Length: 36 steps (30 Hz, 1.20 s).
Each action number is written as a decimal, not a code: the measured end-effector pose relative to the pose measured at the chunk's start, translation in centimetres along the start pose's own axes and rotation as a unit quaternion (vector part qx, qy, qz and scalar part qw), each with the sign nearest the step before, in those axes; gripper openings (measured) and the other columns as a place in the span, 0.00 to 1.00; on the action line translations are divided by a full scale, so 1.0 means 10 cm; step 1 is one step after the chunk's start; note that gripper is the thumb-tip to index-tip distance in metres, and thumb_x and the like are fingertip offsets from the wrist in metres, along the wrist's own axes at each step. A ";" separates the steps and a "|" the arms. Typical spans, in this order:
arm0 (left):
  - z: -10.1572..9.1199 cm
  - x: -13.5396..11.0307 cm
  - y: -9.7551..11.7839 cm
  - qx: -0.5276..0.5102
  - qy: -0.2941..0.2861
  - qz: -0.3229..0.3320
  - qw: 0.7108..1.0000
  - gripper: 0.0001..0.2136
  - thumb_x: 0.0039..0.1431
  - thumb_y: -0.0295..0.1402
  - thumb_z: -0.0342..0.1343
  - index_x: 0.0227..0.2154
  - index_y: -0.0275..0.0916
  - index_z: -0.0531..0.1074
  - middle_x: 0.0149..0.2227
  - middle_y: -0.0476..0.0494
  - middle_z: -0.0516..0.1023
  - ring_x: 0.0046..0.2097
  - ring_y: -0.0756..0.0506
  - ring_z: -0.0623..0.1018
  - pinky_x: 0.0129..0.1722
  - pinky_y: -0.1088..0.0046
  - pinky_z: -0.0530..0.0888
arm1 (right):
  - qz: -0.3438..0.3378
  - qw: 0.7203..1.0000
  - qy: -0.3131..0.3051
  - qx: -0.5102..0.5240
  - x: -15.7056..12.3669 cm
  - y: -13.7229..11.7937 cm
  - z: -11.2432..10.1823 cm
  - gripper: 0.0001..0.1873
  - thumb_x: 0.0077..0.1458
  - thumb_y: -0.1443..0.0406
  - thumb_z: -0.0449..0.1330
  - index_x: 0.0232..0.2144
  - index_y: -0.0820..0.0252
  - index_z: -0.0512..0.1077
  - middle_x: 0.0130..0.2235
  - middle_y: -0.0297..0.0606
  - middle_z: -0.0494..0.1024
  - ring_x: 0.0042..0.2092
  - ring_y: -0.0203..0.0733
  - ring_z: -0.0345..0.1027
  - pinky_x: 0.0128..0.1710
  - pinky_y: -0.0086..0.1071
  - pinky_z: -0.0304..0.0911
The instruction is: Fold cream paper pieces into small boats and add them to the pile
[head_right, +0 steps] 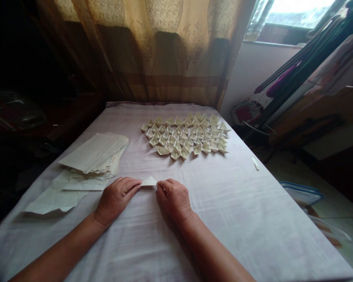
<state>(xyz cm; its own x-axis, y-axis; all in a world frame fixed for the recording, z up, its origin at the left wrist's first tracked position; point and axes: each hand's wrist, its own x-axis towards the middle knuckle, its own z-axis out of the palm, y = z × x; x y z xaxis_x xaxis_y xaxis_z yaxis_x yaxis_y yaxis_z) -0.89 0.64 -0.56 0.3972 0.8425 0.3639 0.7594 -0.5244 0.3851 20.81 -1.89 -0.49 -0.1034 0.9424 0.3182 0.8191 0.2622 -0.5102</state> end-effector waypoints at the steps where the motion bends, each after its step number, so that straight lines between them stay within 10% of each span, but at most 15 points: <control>1: 0.00 0.00 0.00 -0.017 0.001 -0.019 1.000 0.08 0.63 0.33 0.55 0.39 0.41 0.78 0.39 0.45 0.82 0.40 0.45 0.79 0.43 0.69 0.73 | 0.014 1.000 -0.004 0.017 0.02 0.00 -0.01 0.09 0.58 0.67 0.58 0.34 0.53 0.80 0.33 0.35 0.81 0.33 0.37 0.74 0.35 0.27 0.64; 10: -0.07 0.15 0.05 -0.131 -0.018 -0.175 0.976 0.08 0.57 0.37 0.57 0.35 0.43 0.80 0.36 0.49 0.84 0.35 0.47 0.80 0.37 0.73 0.74 | 0.080 0.995 -0.008 0.058 0.16 -0.03 -0.03 0.10 0.55 0.65 0.58 0.29 0.52 0.80 0.31 0.33 0.82 0.30 0.38 0.74 0.33 0.28 0.63; 22: 0.08 0.48 0.03 -0.147 0.012 -0.162 0.976 0.05 0.56 0.31 0.57 0.32 0.40 0.78 0.33 0.47 0.81 0.35 0.47 0.80 0.39 0.73 0.75 | 0.120 0.992 0.024 0.022 0.57 -0.01 0.07 0.10 0.54 0.65 0.57 0.25 0.54 0.79 0.28 0.34 0.81 0.30 0.39 0.72 0.31 0.29 0.59; 36: 0.35 0.64 -0.05 -0.136 0.099 -0.180 0.969 0.11 0.54 0.25 0.52 0.37 0.39 0.77 0.35 0.46 0.80 0.36 0.48 0.79 0.37 0.74 0.76 | -0.041 0.981 0.146 0.123 0.61 0.19 0.37 0.09 0.60 0.66 0.55 0.35 0.58 0.76 0.32 0.38 0.80 0.32 0.38 0.73 0.35 0.28 0.66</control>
<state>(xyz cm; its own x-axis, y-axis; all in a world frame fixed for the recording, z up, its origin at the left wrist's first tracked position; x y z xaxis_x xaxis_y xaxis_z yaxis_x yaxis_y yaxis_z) 3.03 6.73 -1.41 0.0052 0.9507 0.3100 0.6562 -0.2372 0.7164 19.64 5.16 -2.42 0.0314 0.8258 0.5631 0.6500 0.4111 -0.6391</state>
